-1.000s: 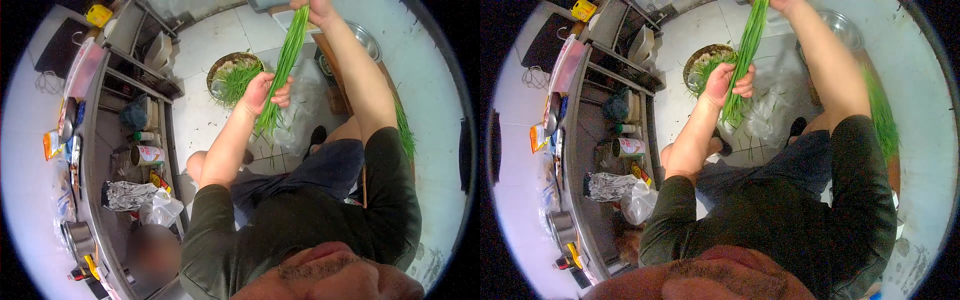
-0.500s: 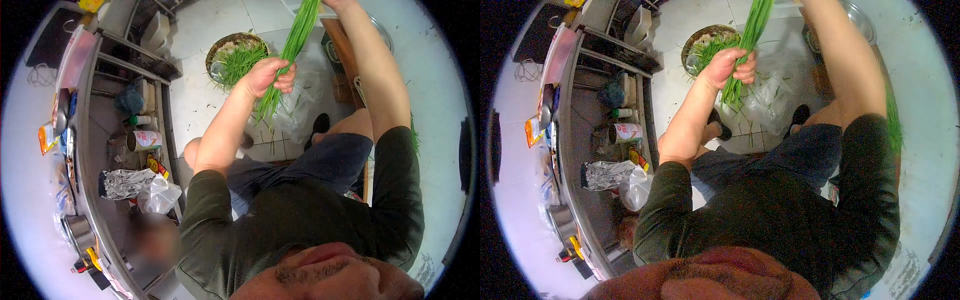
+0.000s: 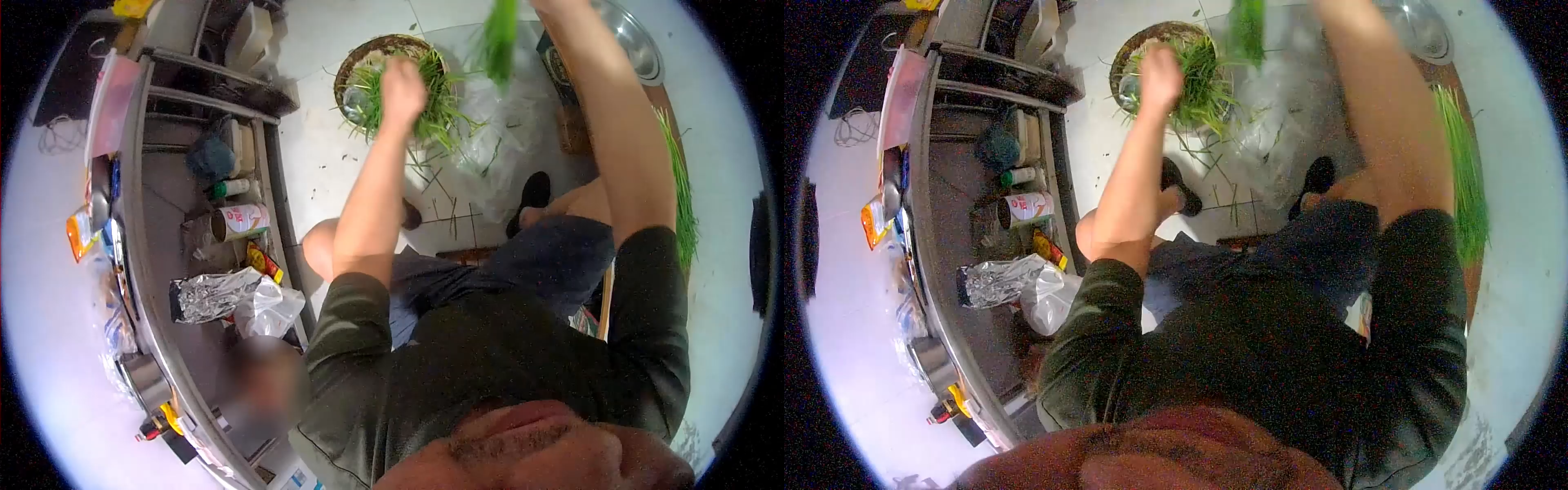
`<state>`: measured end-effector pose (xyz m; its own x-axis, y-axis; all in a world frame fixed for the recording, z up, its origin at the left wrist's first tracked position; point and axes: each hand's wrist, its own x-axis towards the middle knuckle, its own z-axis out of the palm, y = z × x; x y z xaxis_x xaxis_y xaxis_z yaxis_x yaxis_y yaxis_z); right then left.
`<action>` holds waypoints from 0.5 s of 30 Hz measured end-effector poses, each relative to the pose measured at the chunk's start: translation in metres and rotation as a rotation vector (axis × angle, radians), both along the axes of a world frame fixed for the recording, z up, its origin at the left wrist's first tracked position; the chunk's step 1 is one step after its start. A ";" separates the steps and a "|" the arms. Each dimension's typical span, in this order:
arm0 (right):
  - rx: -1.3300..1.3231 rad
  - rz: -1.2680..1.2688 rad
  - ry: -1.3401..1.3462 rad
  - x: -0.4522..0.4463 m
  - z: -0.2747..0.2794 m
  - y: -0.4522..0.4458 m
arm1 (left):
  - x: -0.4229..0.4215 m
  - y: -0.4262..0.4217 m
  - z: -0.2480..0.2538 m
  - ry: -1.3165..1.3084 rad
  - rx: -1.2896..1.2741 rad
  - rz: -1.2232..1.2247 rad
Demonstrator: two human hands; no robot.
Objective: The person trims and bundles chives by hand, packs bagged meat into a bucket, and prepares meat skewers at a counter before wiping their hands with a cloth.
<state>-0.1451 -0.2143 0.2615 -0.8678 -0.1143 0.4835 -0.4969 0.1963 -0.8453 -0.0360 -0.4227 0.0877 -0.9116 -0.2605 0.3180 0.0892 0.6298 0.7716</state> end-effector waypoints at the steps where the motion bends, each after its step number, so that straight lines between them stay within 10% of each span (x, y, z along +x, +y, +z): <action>1: -0.415 0.074 -0.169 -0.001 -0.008 0.018 | -0.010 -0.019 0.002 0.137 0.028 0.037; 3: -0.562 -0.035 -0.264 0.006 -0.006 0.054 | -0.034 -0.045 0.009 -0.013 0.275 0.242; 6: -0.553 -0.127 -0.269 0.011 0.014 0.129 | -0.093 -0.114 -0.075 -0.504 -0.301 0.144; 8: -0.441 -0.187 -0.271 0.029 0.028 0.195 | -0.067 -0.105 -0.038 -0.680 -0.494 0.216; 11: -0.249 -0.292 -0.311 0.052 0.047 0.287 | -0.087 -0.161 -0.107 -0.468 -0.620 0.121; 15: 0.201 -0.606 -0.359 0.095 0.046 0.346 | -0.067 -0.127 -0.060 -0.395 -0.229 0.161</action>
